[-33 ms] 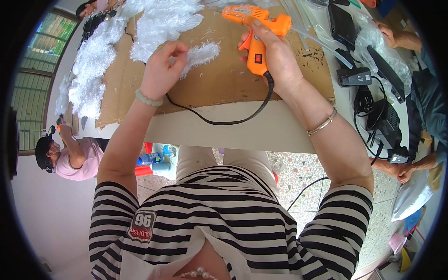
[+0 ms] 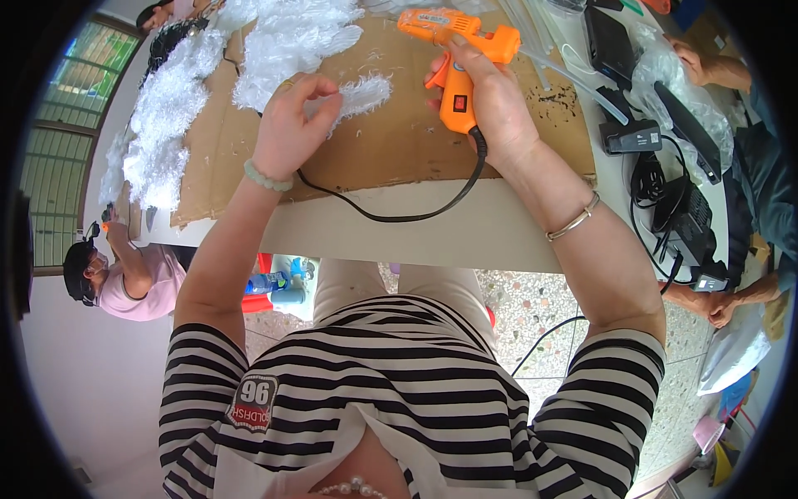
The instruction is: Using a hot glue gun to attach white fiberfill stuffing to a cardboard surface to create decorative shapes.
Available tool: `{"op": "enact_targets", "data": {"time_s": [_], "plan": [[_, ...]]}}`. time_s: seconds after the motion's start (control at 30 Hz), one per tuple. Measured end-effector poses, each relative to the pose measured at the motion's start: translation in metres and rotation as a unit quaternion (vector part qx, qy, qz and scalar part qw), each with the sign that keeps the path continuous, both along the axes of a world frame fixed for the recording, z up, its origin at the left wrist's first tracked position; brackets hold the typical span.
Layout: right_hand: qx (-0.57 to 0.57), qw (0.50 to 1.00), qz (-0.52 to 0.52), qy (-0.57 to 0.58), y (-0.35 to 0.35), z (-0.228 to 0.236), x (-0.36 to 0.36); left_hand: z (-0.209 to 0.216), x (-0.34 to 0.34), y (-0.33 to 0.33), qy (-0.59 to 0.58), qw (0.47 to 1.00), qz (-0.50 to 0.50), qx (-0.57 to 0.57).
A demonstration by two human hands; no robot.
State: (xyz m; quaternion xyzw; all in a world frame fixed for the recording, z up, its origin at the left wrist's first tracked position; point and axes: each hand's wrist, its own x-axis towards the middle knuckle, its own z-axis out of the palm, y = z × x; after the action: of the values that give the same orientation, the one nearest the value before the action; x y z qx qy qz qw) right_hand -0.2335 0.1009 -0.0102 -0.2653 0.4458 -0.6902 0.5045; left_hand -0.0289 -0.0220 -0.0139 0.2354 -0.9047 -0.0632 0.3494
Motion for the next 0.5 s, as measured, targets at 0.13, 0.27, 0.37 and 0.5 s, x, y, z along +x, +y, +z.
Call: {"op": "enact_targets", "data": {"time_s": [0.13, 0.27, 0.37, 0.5], "plan": [[-0.001, 1.0, -0.019, -0.007, 0.0, -0.002, -0.002, 0.003, -0.016, 0.021, -0.024, 0.998, -0.007, -0.056], [-0.008, 1.0, -0.016, -0.007, 0.001, 0.001, -0.001, -0.003, -0.023, 0.018, -0.038, 0.996, -0.013, -0.073], [-0.005, 1.0, -0.019, -0.002, 0.001, 0.002, 0.0, -0.006, -0.021, 0.011, -0.038, 0.998, 0.009, -0.046], [-0.005, 1.0, -0.012, -0.006, 0.0, 0.001, -0.002, -0.009, -0.02, 0.013, -0.055, 0.997, 0.054, 0.005]]}}
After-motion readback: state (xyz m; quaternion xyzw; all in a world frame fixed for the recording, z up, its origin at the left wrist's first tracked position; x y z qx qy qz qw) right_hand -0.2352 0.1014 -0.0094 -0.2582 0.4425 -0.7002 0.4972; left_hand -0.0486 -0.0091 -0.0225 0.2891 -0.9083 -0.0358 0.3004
